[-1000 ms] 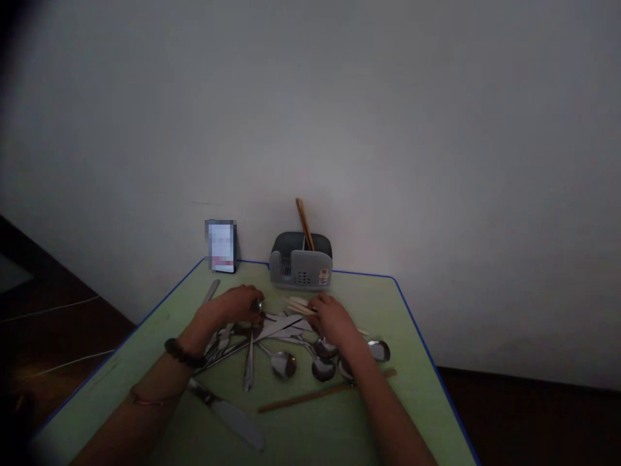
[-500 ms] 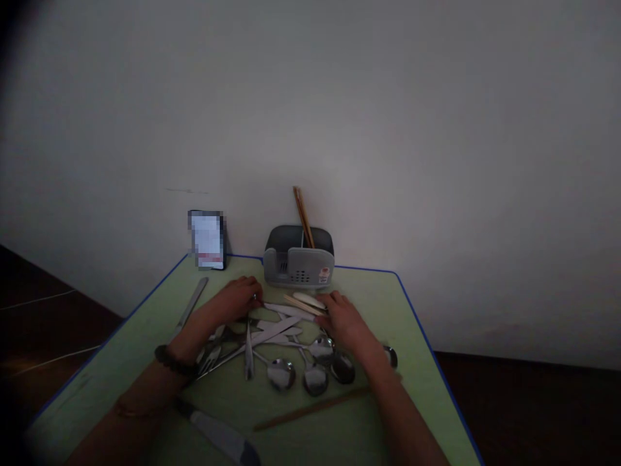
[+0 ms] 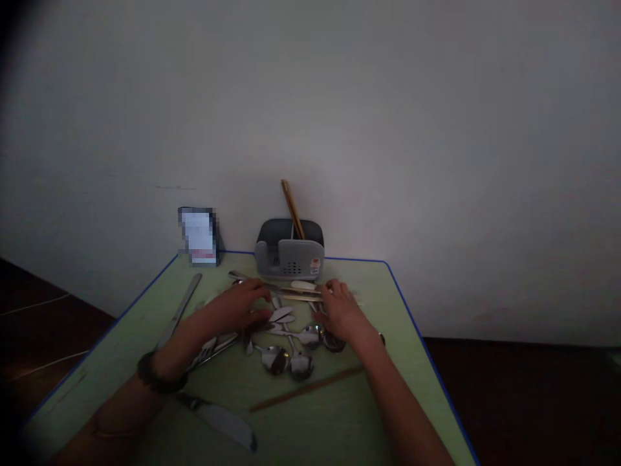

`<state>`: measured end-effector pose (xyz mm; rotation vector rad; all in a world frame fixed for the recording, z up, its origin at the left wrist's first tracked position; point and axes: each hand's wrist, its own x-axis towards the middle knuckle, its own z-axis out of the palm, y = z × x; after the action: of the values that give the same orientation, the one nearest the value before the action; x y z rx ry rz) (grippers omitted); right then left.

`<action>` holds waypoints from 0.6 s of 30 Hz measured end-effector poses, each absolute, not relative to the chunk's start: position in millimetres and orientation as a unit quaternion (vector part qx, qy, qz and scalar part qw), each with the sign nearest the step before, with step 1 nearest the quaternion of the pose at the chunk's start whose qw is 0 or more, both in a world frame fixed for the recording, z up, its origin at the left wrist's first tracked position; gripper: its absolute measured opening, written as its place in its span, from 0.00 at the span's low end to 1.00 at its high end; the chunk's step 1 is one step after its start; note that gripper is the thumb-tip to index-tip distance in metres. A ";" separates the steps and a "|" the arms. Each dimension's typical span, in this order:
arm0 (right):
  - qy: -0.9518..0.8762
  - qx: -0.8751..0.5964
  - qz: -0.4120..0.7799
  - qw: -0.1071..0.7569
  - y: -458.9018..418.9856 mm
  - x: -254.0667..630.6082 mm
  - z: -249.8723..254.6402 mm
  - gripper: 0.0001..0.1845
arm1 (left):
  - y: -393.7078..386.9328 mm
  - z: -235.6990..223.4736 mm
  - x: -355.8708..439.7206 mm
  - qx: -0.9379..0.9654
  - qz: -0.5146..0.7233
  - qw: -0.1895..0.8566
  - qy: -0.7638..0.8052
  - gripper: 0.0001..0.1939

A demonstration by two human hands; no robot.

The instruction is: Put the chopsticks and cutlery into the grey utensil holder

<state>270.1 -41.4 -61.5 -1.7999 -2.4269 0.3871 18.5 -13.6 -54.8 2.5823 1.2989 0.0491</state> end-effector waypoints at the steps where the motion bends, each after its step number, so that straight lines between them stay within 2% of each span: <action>1: -0.799 -0.586 0.132 0.037 -45.0 269.0 -59.7 0.28 | -17.7 -55.4 19.8 0.888 0.002 0.135 0.439 0.14; 5: -0.802 -0.572 0.172 0.001 -52.9 264.6 -55.0 0.28 | -24.2 -63.1 23.0 0.877 -0.060 0.140 0.456 0.17; 10: -0.783 -0.582 0.216 -0.042 -52.7 261.8 -53.0 0.32 | -19.4 -68.9 22.5 0.884 -0.055 0.162 0.434 0.11; 18: -0.787 -0.569 0.240 -0.003 -52.5 257.8 -57.1 0.32 | -11.9 -76.3 12.4 0.867 -0.041 0.249 0.429 0.10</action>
<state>257.8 -52.5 -57.1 -1.7891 -2.4756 0.7562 12.4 -11.9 -76.3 2.3615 1.1697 -0.1128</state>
